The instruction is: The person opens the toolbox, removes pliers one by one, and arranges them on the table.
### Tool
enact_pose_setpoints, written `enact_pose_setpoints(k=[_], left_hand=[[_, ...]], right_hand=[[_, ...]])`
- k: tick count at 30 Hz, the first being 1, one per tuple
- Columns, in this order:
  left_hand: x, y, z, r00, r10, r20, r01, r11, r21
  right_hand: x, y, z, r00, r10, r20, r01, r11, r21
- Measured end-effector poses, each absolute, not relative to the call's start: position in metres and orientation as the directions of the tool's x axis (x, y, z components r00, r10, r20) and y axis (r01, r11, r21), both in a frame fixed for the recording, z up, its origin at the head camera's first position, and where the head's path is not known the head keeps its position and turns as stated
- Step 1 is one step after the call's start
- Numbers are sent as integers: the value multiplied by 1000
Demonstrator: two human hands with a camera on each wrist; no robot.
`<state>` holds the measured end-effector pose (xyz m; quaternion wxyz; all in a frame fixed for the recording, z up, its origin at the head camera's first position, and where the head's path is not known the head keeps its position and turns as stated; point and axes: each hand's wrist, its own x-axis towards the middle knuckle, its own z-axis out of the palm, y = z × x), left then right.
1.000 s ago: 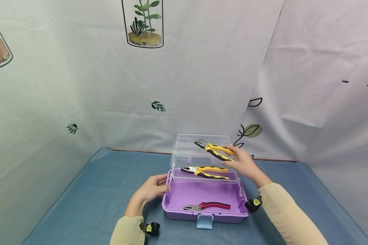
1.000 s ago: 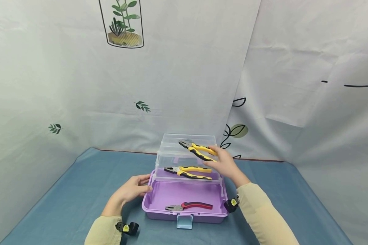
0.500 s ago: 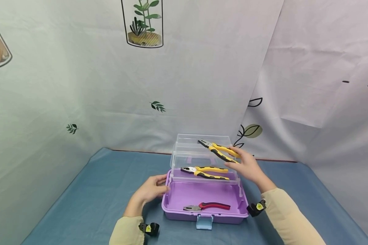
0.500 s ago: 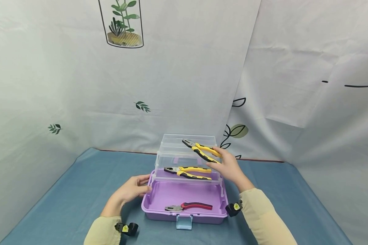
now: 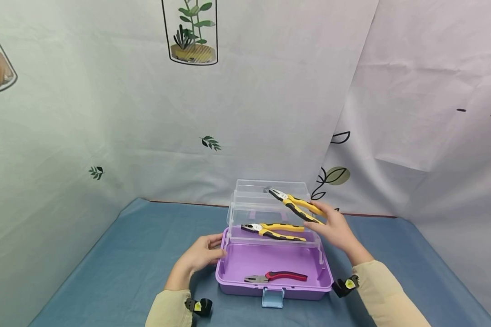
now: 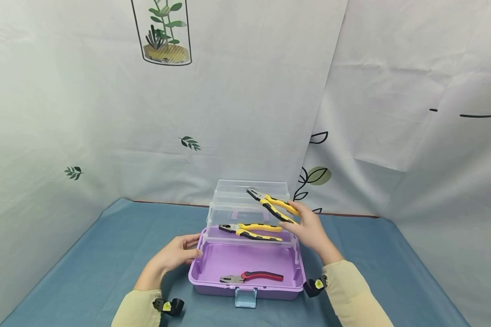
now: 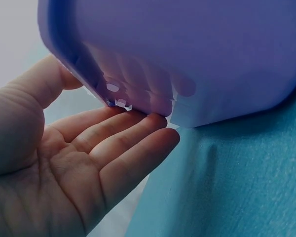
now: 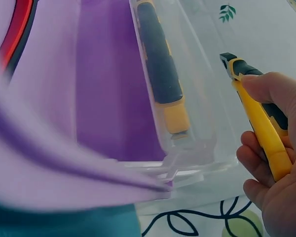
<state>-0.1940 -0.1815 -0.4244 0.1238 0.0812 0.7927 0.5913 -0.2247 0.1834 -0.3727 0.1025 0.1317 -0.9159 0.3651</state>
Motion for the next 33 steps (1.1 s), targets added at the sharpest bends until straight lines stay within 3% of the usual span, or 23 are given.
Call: enact_pose_setpoints(k=[33], left_hand=[[-193,-181,-424,-954,282,-97,-14,283,959]], right_hand=[[-201,203,-387,-966,-40,255,-208,708,-675]])
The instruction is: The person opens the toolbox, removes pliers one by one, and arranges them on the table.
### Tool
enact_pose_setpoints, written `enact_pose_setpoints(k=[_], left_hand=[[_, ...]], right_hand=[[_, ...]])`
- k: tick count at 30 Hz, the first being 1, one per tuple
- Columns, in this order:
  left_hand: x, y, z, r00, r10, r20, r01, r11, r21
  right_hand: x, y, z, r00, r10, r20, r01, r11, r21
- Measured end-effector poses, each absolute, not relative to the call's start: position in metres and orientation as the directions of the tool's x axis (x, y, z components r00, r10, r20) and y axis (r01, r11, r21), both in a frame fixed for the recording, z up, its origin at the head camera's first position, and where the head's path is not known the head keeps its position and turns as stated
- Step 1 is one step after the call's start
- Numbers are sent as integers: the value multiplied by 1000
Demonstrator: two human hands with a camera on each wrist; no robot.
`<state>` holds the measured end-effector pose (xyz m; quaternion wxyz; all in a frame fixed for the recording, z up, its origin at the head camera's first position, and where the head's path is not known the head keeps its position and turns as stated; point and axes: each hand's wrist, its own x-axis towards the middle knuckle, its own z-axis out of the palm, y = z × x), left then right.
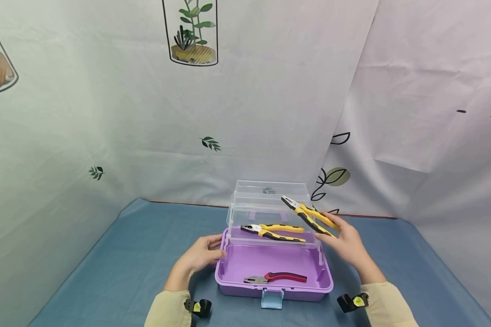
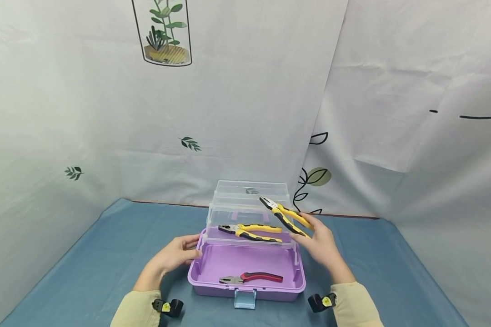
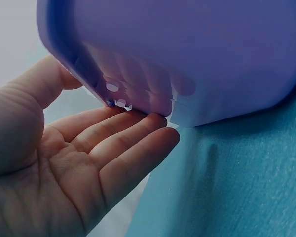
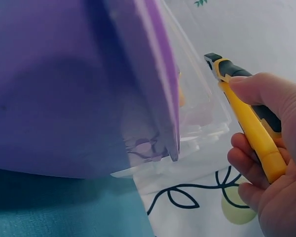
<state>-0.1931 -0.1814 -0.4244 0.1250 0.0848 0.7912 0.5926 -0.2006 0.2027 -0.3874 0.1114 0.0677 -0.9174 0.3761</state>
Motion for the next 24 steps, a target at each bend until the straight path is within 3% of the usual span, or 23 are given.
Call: enact_pose_setpoints(k=[24], left_hand=[[-193,-182,-424,-956,275,-104,-18,296,955]], right_hand=[[-183,213,-391,-973,64,223,-121,680,-723]])
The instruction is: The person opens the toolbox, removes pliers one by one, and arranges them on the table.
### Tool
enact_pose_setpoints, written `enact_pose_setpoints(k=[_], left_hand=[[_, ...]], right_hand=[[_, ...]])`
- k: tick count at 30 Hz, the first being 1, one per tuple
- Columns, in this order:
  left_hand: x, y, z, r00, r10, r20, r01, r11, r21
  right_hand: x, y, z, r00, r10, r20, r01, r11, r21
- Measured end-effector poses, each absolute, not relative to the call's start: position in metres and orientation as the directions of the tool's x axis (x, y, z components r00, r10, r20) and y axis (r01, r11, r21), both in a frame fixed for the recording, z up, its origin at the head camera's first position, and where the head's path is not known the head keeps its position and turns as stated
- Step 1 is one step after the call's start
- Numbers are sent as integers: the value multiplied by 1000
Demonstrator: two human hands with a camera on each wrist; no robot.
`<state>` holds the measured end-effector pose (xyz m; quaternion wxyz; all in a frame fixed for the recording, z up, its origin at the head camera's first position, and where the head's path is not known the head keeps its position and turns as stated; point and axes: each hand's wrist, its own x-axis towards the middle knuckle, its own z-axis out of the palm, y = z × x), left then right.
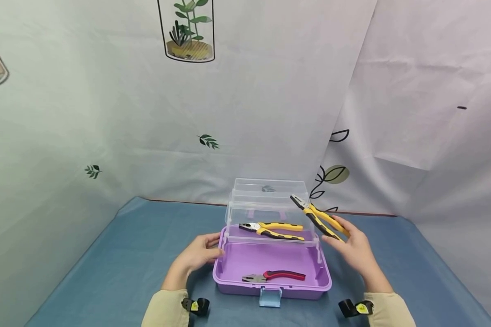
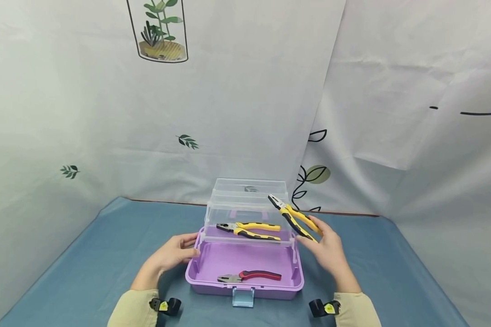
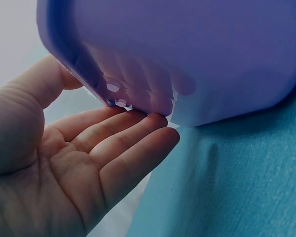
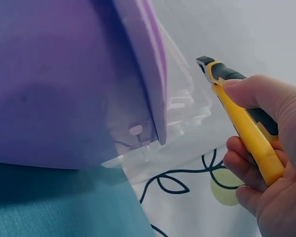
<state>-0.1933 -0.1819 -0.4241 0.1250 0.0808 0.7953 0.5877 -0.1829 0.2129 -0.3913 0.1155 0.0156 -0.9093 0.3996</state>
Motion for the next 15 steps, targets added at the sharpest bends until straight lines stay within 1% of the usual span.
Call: enact_pose_setpoints(k=[15], left_hand=[[-196,-183,-426,-947,310,-78,20,301,953]], right_hand=[[-182,222,-391,-972,122,202,-67,679,-731]])
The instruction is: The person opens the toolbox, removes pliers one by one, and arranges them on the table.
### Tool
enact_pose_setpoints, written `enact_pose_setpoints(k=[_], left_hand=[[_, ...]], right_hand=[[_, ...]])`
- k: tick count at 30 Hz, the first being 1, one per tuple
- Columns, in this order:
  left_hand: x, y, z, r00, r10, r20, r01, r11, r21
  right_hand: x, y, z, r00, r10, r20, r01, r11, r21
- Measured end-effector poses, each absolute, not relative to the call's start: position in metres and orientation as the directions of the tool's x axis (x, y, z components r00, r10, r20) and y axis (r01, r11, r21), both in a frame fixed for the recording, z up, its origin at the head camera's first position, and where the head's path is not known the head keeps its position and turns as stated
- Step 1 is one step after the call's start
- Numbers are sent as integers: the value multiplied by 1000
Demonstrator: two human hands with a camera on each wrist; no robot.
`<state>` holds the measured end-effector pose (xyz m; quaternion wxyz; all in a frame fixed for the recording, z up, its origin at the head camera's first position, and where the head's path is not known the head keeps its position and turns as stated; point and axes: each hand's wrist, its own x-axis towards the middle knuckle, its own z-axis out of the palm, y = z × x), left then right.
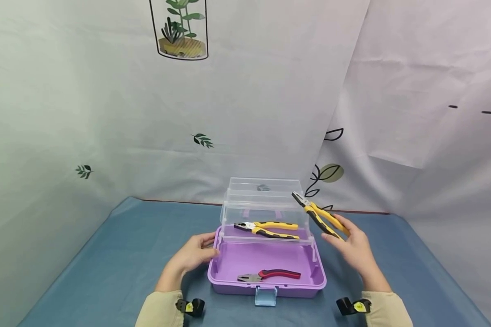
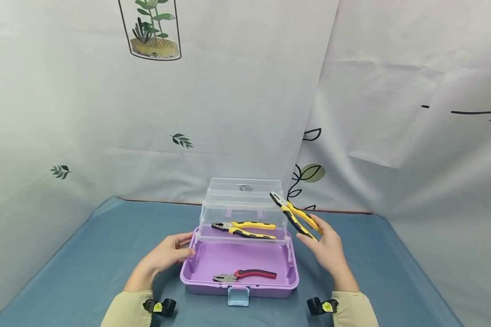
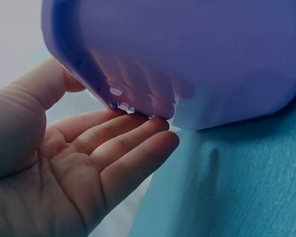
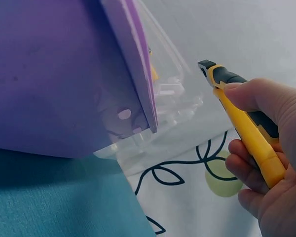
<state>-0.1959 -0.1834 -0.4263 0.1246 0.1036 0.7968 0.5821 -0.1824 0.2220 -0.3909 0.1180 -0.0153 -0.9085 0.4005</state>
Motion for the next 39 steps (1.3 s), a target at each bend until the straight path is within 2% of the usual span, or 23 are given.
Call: enact_pose_setpoints(k=[39], left_hand=[[-195,-181,-425,-952,300,-63,26,283,959]], right_hand=[[-186,242,-399,-965,183,189,-6,704,-710]])
